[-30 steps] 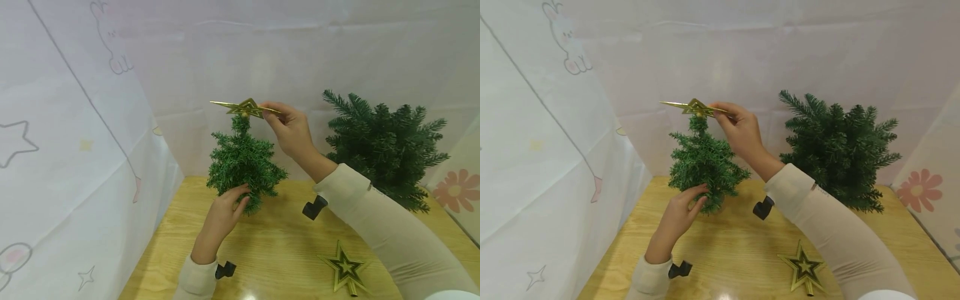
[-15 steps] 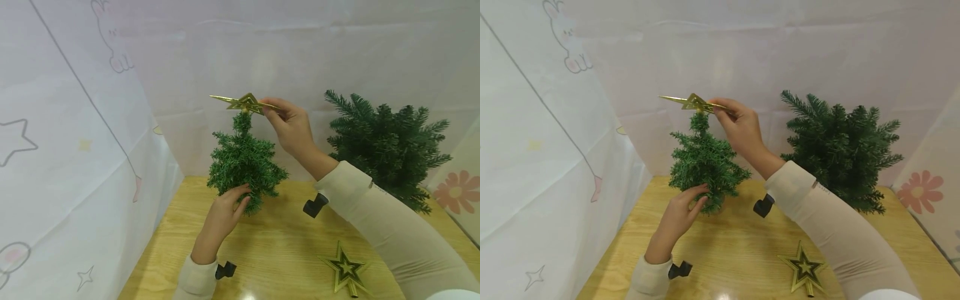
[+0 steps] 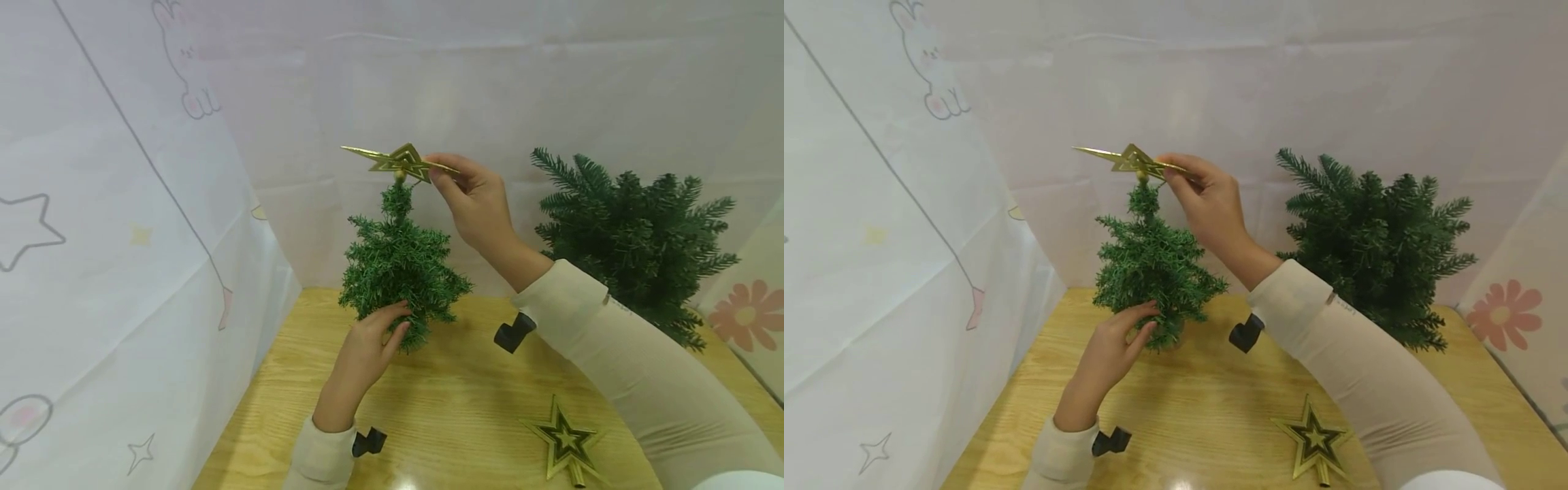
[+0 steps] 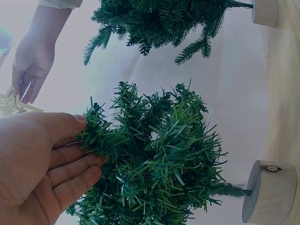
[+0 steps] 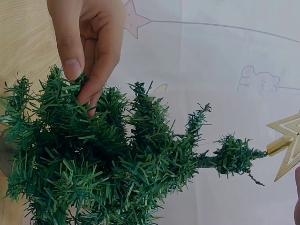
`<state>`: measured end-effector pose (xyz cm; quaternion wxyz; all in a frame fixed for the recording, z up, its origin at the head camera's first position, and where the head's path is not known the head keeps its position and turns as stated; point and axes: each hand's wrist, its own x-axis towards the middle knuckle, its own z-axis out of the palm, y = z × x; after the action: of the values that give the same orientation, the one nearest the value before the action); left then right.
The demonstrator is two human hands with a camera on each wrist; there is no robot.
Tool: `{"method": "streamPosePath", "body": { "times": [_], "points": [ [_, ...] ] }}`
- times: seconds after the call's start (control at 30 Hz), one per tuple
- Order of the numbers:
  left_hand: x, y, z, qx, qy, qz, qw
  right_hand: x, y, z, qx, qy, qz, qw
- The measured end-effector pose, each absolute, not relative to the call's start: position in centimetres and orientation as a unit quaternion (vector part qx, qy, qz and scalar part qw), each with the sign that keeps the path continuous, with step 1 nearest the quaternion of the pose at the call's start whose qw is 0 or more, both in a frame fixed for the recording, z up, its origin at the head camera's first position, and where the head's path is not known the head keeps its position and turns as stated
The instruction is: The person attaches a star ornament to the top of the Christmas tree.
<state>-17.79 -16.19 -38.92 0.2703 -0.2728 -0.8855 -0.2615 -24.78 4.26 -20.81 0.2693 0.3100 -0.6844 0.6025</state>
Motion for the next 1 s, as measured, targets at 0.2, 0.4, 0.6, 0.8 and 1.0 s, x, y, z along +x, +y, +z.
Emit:
{"method": "streamPosePath", "body": {
  "times": [0.2,0.4,0.6,0.8,1.0],
  "points": [
    [-17.7,-16.2,-38.9,-0.27,-0.886,-0.265,0.269,-24.7,4.1,-20.5,0.306,-0.685,0.603,0.273],
    [-17.7,-16.3,-39.0,-0.274,-0.882,-0.265,0.276,-24.6,3.9,-20.1,0.291,-0.69,0.601,0.278],
    [-17.8,-16.4,-38.9,-0.274,-0.883,-0.266,0.273,-22.7,3.4,-18.9,0.279,-0.698,0.594,0.287],
    [-17.8,-16.4,-39.0,-0.27,-0.888,-0.262,0.265,-22.7,3.2,-18.7,0.276,-0.687,0.609,0.284],
    [-17.7,-16.3,-39.0,-0.269,-0.888,-0.258,0.27,-22.8,3.1,-18.8,0.289,-0.687,0.608,0.275]
  ]
}}
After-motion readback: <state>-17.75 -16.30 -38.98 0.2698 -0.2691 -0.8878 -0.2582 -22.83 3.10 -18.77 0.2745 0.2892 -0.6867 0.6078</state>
